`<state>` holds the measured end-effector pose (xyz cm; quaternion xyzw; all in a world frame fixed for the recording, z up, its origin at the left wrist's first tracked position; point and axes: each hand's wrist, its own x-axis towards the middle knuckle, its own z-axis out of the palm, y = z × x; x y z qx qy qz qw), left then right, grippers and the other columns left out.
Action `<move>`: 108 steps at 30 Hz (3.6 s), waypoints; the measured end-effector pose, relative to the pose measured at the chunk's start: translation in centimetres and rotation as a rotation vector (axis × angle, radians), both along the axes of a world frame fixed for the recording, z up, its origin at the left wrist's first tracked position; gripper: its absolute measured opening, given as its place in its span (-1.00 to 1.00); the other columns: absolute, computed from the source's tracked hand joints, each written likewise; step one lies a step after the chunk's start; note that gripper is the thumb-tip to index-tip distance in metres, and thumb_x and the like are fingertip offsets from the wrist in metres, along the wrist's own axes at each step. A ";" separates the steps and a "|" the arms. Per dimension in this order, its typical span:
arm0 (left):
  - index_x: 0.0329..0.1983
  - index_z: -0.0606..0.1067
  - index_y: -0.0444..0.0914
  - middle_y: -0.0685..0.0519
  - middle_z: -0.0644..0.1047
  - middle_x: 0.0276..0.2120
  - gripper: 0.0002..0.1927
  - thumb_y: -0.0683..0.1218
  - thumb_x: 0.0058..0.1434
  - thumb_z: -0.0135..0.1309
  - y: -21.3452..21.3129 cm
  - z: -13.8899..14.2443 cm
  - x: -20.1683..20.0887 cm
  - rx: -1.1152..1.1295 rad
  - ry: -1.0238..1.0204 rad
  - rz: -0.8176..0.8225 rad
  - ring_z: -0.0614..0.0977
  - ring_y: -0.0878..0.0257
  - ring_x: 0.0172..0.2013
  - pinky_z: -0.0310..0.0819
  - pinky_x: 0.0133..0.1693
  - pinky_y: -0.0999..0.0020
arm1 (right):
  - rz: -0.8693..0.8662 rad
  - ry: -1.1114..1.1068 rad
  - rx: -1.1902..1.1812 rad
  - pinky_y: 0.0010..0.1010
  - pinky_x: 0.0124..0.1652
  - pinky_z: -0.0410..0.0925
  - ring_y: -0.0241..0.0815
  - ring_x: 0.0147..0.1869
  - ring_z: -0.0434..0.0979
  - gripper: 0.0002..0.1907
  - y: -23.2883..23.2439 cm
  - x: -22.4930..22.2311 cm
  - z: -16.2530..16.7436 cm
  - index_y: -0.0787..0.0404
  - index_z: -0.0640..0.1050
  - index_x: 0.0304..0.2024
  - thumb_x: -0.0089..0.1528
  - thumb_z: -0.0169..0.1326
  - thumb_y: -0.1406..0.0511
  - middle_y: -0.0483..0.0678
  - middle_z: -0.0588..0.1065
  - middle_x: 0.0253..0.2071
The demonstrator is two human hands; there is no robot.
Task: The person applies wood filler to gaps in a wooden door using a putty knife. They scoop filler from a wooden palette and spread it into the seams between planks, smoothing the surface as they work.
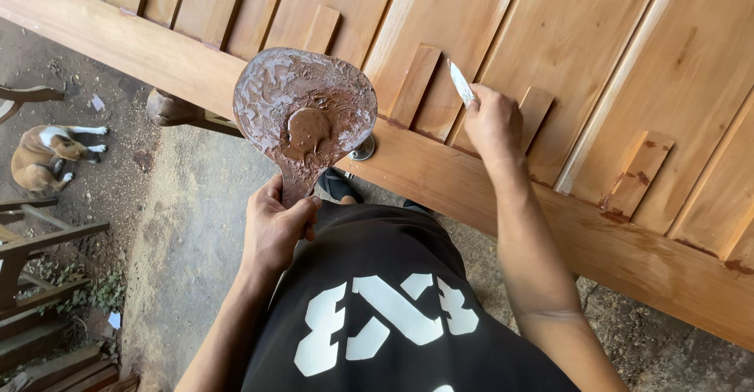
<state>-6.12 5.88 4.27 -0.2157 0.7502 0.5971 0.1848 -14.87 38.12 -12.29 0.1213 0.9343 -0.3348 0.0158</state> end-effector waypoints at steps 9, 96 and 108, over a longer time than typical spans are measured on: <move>-0.28 0.47 -0.36 0.07 0.45 -0.59 -0.86 -0.25 0.09 0.13 0.1 0.2 0.1 -0.002 -0.026 0.016 0.45 0.36 -0.66 0.37 -0.61 0.44 | -0.079 -0.033 -0.214 -0.19 -0.15 0.54 0.04 -0.17 0.69 -0.67 -4.6 0.5 -1.1 0.26 0.58 0.11 0.28 0.15 0.35 0.17 0.64 -0.13; -0.35 0.42 -0.40 0.05 0.46 -0.61 -0.84 -0.23 0.08 0.14 0.5 0.0 -0.2 -0.055 -0.033 -0.001 0.48 0.35 -0.65 0.40 -0.62 0.41 | 0.425 0.216 0.347 -0.17 0.06 0.20 -0.12 -0.18 0.49 -0.63 6.9 -10.7 2.1 -0.04 0.72 -0.06 0.42 -0.01 0.51 -0.13 0.57 -0.28; -0.31 0.45 -0.36 0.06 0.47 -0.60 -0.85 -0.22 0.07 0.14 -0.2 -0.1 0.9 -0.065 -0.056 0.082 0.48 0.35 -0.65 0.40 -0.60 0.42 | 0.668 0.273 0.457 -0.08 0.24 0.13 -0.13 0.00 0.55 -0.60 7.7 -13.0 2.1 -0.07 0.72 -0.15 0.25 0.04 0.53 -0.09 0.56 -0.24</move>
